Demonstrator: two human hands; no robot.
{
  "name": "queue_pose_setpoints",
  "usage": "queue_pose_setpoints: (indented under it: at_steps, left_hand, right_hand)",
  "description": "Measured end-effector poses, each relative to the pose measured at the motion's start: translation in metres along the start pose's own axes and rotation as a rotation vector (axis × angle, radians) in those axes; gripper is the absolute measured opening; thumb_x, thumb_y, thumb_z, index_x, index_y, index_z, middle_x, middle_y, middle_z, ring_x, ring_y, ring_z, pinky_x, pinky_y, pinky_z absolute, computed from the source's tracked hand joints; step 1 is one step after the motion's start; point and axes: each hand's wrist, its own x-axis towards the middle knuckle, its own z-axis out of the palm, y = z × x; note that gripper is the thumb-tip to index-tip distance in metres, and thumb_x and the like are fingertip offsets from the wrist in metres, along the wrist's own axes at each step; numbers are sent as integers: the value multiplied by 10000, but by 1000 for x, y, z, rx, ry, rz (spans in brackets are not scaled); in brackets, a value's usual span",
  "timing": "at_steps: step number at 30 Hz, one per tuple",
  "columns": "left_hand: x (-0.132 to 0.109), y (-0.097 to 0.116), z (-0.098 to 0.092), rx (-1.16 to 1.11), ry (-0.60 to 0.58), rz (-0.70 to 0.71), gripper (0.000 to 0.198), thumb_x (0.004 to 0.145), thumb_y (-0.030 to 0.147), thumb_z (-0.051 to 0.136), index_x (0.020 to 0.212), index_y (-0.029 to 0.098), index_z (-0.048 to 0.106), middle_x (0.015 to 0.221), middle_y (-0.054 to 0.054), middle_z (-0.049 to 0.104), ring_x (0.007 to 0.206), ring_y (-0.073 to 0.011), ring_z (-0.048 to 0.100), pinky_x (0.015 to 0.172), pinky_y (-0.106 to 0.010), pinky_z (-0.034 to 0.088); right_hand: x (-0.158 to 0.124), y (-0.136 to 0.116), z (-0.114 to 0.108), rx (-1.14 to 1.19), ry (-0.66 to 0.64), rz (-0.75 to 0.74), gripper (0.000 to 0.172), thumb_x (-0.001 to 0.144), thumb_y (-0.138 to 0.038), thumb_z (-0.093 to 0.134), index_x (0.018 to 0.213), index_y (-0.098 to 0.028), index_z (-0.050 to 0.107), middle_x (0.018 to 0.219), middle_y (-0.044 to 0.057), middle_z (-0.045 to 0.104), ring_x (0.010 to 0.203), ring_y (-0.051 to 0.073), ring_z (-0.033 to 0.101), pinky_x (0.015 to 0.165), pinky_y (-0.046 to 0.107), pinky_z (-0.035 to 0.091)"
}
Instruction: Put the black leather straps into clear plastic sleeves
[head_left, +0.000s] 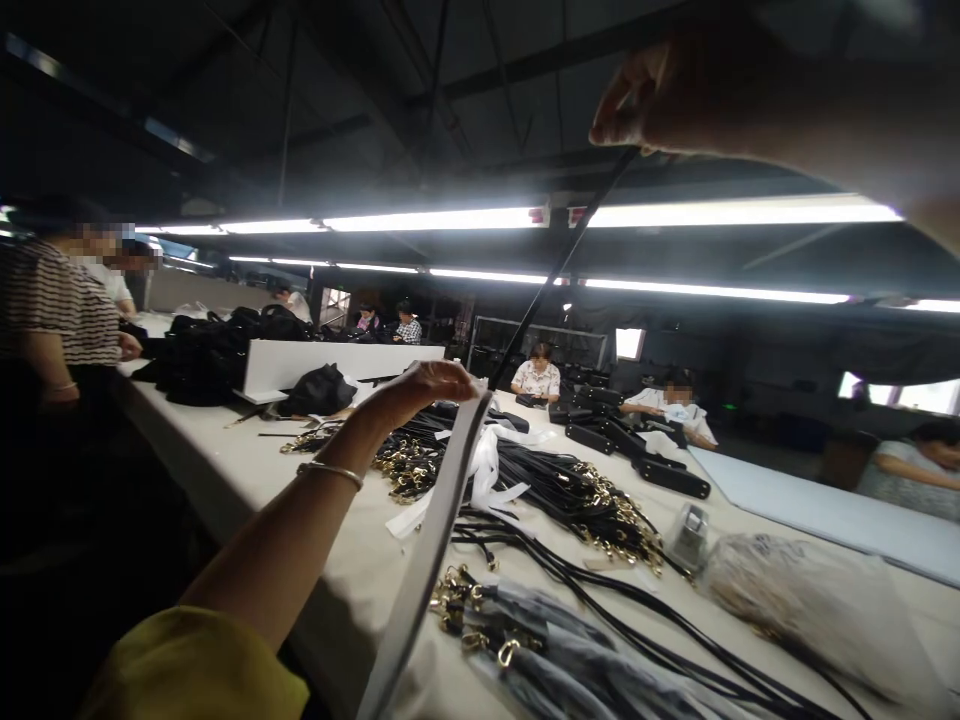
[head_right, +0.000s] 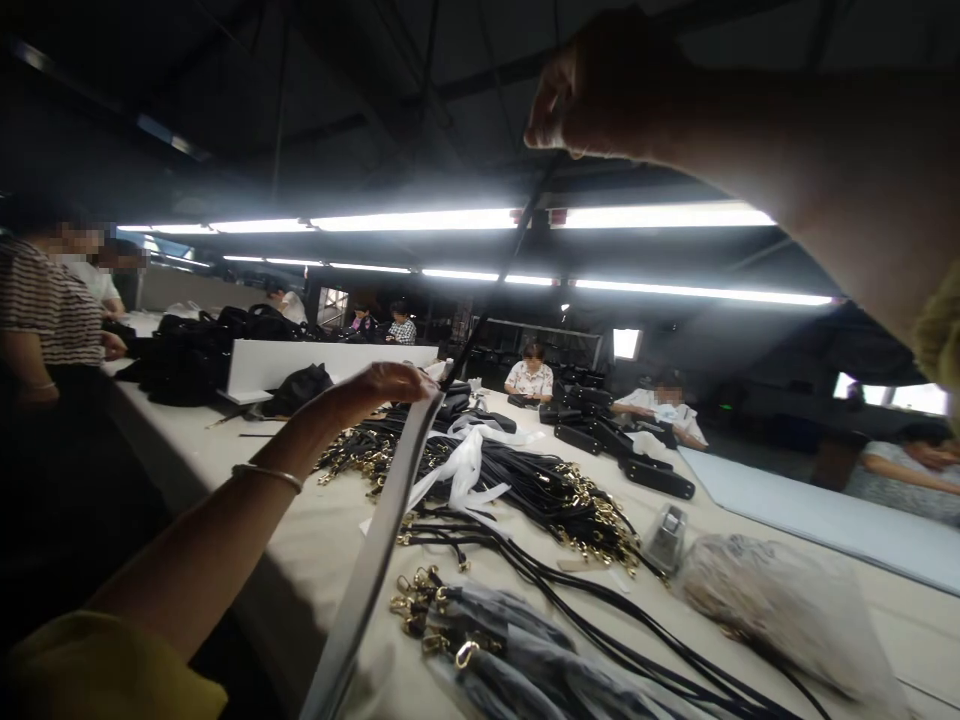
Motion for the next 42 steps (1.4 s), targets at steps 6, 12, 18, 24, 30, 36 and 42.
queue_pose_setpoints:
  at_steps: [6, 12, 18, 24, 30, 36, 42]
  left_hand:
    - [58, 14, 44, -1, -50, 87, 204, 690, 363, 813, 739, 184, 727, 875, -50, 753, 928, -241, 682, 873, -406, 494]
    - [124, 11, 84, 142, -277, 69, 173, 648, 295, 840, 741, 171, 762, 812, -54, 751, 820, -222, 681, 826, -384, 501]
    - [155, -5, 145, 91, -447, 114, 128, 672, 290, 822, 708, 188, 754, 758, -33, 737, 771, -190, 674, 807, -357, 522]
    - [183, 23, 220, -42, -482, 241, 127, 700, 258, 795, 739, 171, 712, 848, -33, 726, 862, -195, 675, 839, -367, 532]
    - [215, 41, 303, -228, -270, 331, 152, 878, 242, 642, 967, 120, 655, 975, -40, 686, 1042, -202, 631, 928, -361, 462]
    - [87, -63, 389, -580, -875, -235, 511, 756, 421, 782, 1209, 229, 645, 904, -54, 723, 846, -251, 698, 778, -380, 551]
    - [-64, -210, 330, -150, -974, -880, 163, 639, 310, 762, 792, 252, 764, 616, 39, 608, 544, -136, 521, 526, -231, 434]
  right_hand:
    - [-37, 8, 26, -11, -116, -106, 342, 861, -458, 674, 1066, -197, 753, 804, -20, 662, 751, 127, 616, 816, 332, 480]
    - [-63, 51, 4, -66, -62, 12, 352, 870, -407, 691, 1107, -152, 742, 847, 11, 661, 791, 132, 630, 829, 337, 493]
    - [-92, 112, -35, -69, -18, 302, 393, 866, -376, 703, 1131, -86, 713, 836, 39, 659, 687, 103, 616, 734, 354, 537]
    - [-116, 142, -41, -37, -114, 293, 315, 878, -302, 724, 1116, -95, 723, 802, 22, 651, 701, 88, 605, 863, 412, 557]
    - [-163, 167, -40, 68, -609, 281, 713, 870, -749, 526, 1007, -84, 743, 570, -37, 518, 602, 88, 543, 734, 332, 551]
    - [-262, 243, -68, -169, -275, 601, 588, 835, -610, 682, 1036, -60, 728, 812, 13, 642, 612, 31, 430, 597, 194, 355]
    - [-428, 351, -126, -633, -224, 1193, 689, 828, -582, 629, 1110, 41, 711, 1046, 250, 694, 856, 201, 634, 642, 350, 362]
